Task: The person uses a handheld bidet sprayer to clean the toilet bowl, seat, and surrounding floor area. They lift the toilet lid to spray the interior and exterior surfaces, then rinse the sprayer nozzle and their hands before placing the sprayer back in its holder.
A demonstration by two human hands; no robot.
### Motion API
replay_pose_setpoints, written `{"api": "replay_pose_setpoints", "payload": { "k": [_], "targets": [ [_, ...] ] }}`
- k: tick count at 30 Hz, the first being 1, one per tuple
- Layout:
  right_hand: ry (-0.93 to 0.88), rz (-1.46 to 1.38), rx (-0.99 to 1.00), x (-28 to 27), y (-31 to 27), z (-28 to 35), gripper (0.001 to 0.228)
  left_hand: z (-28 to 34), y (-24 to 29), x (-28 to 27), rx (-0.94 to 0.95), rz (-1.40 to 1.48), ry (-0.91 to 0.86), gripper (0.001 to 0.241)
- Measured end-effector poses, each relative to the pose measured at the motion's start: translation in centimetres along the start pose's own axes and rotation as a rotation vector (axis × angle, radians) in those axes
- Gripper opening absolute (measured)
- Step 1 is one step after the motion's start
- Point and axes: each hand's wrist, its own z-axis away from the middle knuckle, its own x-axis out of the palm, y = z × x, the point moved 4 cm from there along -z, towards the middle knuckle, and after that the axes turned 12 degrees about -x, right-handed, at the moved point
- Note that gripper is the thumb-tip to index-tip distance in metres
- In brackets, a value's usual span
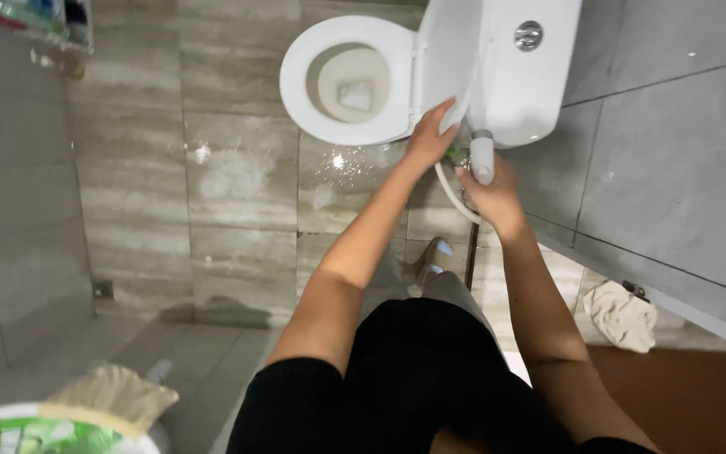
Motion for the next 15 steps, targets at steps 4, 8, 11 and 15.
{"api": "replay_pose_setpoints", "payload": {
  "k": [4,8,11,15],
  "targets": [
    [0.099,-0.119,0.274,-1.2,1.5,1.6,0.021,-3.0,4.8,3.0,0.132,-0.084,0.020,0.070],
    [0.095,-0.234,0.284,-1.0,2.2,2.8,0.021,-4.4,6.6,4.2,0.033,-0.073,0.152,0.092],
    [0.040,-0.210,0.197,-1.0,0.9,2.6,0.023,-5.4,6.0,4.7,0.091,-0.043,0.248,0.090],
    [-0.009,-0.198,0.350,-1.4,-0.3,2.4,0.024,-6.1,4.8,4.1,-0.019,-0.086,0.225,0.073]
  ]
}}
